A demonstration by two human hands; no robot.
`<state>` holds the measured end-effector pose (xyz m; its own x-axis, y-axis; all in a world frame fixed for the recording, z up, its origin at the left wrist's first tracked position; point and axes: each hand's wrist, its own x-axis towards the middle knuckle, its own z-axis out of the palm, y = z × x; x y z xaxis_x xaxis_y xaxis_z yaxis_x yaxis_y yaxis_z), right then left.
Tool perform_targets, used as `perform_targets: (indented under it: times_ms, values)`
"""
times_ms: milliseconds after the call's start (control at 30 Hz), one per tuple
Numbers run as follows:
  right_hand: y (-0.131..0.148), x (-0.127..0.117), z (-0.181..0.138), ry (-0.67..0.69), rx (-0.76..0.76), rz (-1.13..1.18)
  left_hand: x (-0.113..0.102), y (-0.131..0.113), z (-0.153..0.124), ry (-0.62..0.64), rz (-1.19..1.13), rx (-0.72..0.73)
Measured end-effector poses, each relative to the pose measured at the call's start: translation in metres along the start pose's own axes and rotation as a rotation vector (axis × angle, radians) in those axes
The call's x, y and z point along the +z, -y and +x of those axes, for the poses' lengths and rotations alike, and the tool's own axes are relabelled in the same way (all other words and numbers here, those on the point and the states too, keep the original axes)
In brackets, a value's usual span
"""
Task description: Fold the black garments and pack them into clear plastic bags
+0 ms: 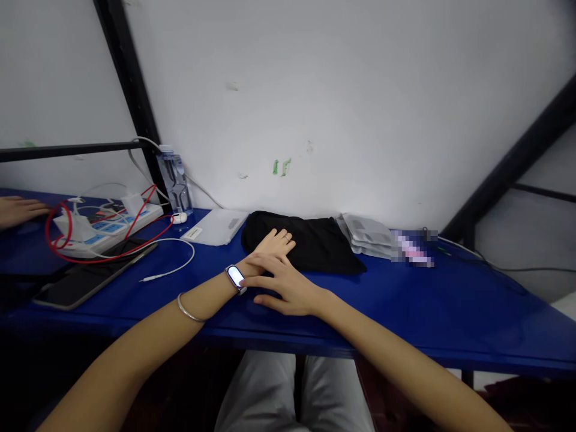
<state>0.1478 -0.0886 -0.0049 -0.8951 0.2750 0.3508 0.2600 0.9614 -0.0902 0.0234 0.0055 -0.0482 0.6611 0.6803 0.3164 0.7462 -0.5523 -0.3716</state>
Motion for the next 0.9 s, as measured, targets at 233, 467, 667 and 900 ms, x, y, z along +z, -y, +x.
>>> perform_targets:
  times_ms: [233, 467, 667, 900]
  values:
    - [-0.024, -0.015, -0.007, -0.229, 0.131, -0.015, -0.013, 0.000, -0.001, 0.007, 0.025, 0.016]
    - [-0.112, -0.072, -0.075, -0.504, 0.852, -0.494, -0.017, 0.001, 0.003, -0.053, 0.050, 0.033]
    - [-0.140, -0.075, -0.123, -0.342, 1.240, -0.487, -0.010, 0.003, -0.001, -0.048, -0.028, -0.005]
    - [-0.139, -0.074, -0.125, -0.181, 1.284, -0.527, -0.008, 0.006, -0.003, -0.014, -0.087, -0.016]
